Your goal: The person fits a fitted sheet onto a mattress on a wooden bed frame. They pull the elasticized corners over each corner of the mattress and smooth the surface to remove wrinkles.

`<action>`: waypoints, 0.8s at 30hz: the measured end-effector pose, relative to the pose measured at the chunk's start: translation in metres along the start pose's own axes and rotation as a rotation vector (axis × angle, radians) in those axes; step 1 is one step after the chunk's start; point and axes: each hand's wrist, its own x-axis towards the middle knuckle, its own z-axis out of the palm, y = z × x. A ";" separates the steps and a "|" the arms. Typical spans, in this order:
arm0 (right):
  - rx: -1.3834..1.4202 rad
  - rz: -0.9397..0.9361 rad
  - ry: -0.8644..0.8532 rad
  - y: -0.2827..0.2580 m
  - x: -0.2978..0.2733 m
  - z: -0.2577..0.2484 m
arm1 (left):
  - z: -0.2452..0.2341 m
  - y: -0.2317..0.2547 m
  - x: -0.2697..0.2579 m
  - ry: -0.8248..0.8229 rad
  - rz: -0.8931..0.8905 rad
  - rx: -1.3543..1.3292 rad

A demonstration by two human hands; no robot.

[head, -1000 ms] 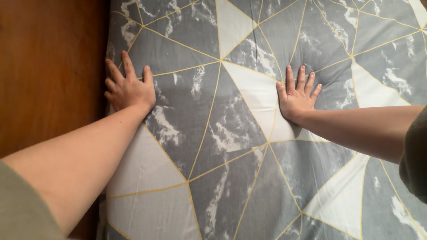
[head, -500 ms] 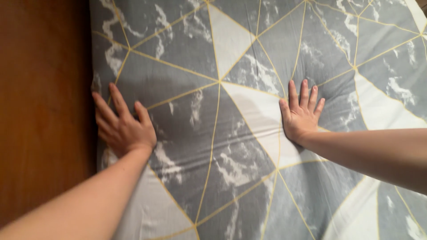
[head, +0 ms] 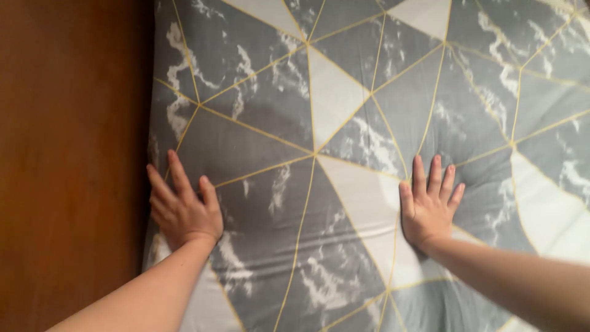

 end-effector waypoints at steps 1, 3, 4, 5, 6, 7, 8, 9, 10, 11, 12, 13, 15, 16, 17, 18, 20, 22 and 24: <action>0.004 -0.017 0.005 0.002 0.005 0.003 | 0.003 -0.003 0.003 -0.017 -0.028 -0.003; -0.003 0.029 -0.005 0.000 0.013 -0.008 | 0.004 -0.002 0.009 -0.028 -0.033 0.016; -0.003 0.048 -0.016 -0.008 0.020 -0.017 | 0.001 -0.002 0.012 -0.036 -0.040 0.031; 0.019 0.092 0.001 -0.020 0.032 -0.030 | -0.003 -0.002 0.007 -0.046 -0.046 0.032; 0.039 0.138 0.018 -0.040 0.058 -0.037 | -0.004 -0.002 0.008 -0.057 -0.053 0.032; 0.128 0.150 0.088 -0.068 0.090 -0.039 | -0.004 -0.003 0.010 -0.055 -0.048 0.028; 0.227 -0.076 0.208 -0.102 0.123 -0.039 | -0.005 -0.003 0.007 -0.064 -0.066 0.019; 0.367 -0.196 0.280 -0.140 0.150 -0.033 | -0.004 -0.003 0.008 -0.077 -0.065 0.007; 0.397 -0.177 0.193 -0.187 0.176 -0.018 | -0.003 -0.003 0.006 -0.090 -0.064 -0.006; 0.394 -0.337 0.136 -0.227 0.190 -0.002 | 0.001 -0.003 0.009 -0.073 -0.051 -0.007; 0.401 -0.495 0.072 -0.268 0.206 0.013 | 0.005 -0.003 0.007 -0.056 -0.038 -0.009; 0.304 -0.518 -0.031 -0.304 0.207 0.029 | 0.005 -0.007 0.009 -0.024 -0.028 0.002; 0.193 -0.571 -0.155 -0.327 0.216 0.040 | 0.003 -0.010 0.012 -0.028 -0.037 0.004; 0.182 -0.602 -0.178 -0.322 0.215 0.043 | 0.002 -0.010 0.012 -0.037 -0.043 0.002; 0.156 -0.627 -0.198 -0.311 0.219 0.042 | 0.005 -0.008 0.012 -0.042 -0.048 0.017; 0.136 -0.610 -0.171 -0.297 0.229 0.039 | 0.006 -0.009 0.013 -0.047 -0.053 0.032; 0.094 -0.578 -0.140 -0.256 0.248 0.026 | 0.005 -0.010 0.016 -0.051 -0.052 0.043; 0.019 -0.473 -0.145 -0.204 0.267 0.013 | 0.004 -0.010 0.014 -0.037 -0.040 0.033; -0.005 -0.337 -0.153 -0.152 0.280 -0.001 | 0.001 -0.007 0.015 -0.046 -0.041 0.004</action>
